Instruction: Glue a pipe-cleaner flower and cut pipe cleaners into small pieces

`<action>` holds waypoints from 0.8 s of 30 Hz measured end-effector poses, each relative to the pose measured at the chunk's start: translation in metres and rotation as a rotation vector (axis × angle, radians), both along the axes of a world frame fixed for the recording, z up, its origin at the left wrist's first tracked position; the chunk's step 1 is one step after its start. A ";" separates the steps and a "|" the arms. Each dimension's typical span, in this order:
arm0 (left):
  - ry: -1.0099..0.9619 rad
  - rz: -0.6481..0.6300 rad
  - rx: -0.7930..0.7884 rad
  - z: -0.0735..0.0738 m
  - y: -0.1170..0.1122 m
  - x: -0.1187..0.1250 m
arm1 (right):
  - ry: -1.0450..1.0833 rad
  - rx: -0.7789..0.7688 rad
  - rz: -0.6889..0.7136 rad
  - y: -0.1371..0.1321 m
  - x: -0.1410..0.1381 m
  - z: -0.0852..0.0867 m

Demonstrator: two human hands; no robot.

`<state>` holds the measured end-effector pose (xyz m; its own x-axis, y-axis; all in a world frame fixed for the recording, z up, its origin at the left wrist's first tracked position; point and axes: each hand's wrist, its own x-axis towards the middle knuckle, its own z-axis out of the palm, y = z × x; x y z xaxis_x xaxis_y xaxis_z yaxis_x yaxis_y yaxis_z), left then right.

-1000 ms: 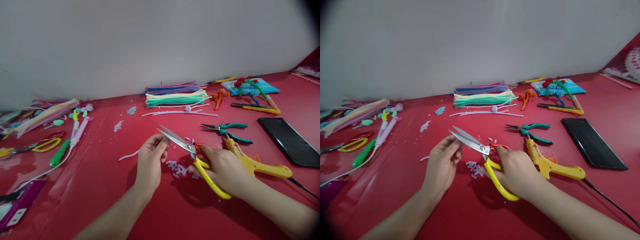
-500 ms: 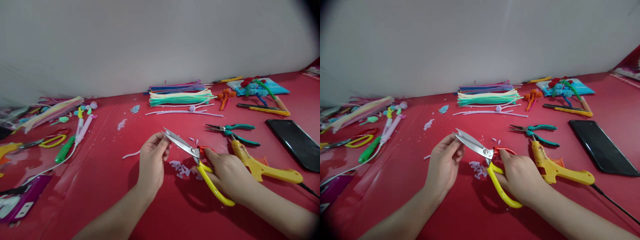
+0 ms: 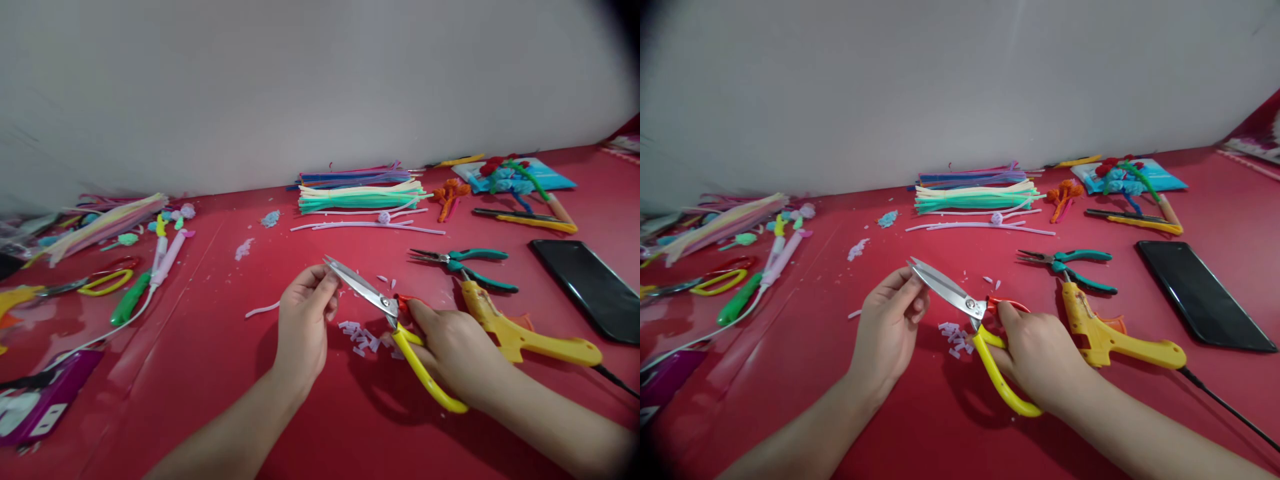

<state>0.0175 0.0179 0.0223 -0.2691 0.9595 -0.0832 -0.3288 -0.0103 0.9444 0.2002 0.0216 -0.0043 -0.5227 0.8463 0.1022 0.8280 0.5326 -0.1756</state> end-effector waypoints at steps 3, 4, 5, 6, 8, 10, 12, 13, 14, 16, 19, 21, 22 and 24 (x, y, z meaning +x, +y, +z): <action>0.007 -0.011 0.013 0.000 0.000 0.000 | -0.011 0.002 -0.007 0.000 0.000 0.000; 0.010 -0.014 0.016 0.000 0.000 0.000 | -0.013 0.006 -0.006 0.000 0.000 0.000; 0.014 -0.015 0.019 0.000 -0.001 0.000 | -0.014 0.009 -0.007 0.000 0.001 0.001; 0.018 -0.015 0.023 0.001 -0.001 -0.001 | -0.016 0.009 -0.007 0.000 0.001 0.001; 0.022 -0.012 0.028 0.001 -0.001 -0.001 | -0.013 -0.007 -0.017 0.001 0.001 0.003; 0.020 -0.017 0.023 0.001 0.000 -0.001 | 0.031 -0.063 -0.041 0.001 0.001 0.005; 0.015 -0.052 0.000 0.000 -0.001 0.001 | 0.132 -0.160 -0.069 0.003 0.000 0.006; 0.009 -0.089 -0.024 -0.001 -0.001 0.002 | 0.202 -0.213 -0.081 0.003 -0.001 0.007; 0.002 -0.142 -0.055 -0.001 -0.001 0.003 | 0.281 -0.261 -0.092 0.004 -0.002 0.007; -0.012 -0.280 -0.132 -0.003 -0.002 0.007 | 0.450 -0.344 -0.119 0.006 -0.003 0.009; 0.003 -0.482 -0.239 -0.005 -0.004 0.012 | 0.698 -0.516 -0.188 0.008 -0.004 0.014; 0.037 -0.561 -0.279 -0.005 -0.005 0.015 | 0.817 -0.672 -0.235 0.008 -0.005 0.019; 0.055 -0.588 -0.290 -0.005 -0.006 0.016 | 0.861 -0.735 -0.251 0.007 -0.006 0.021; 0.085 -0.629 -0.299 -0.005 -0.006 0.016 | 0.918 -0.808 -0.268 0.006 -0.006 0.025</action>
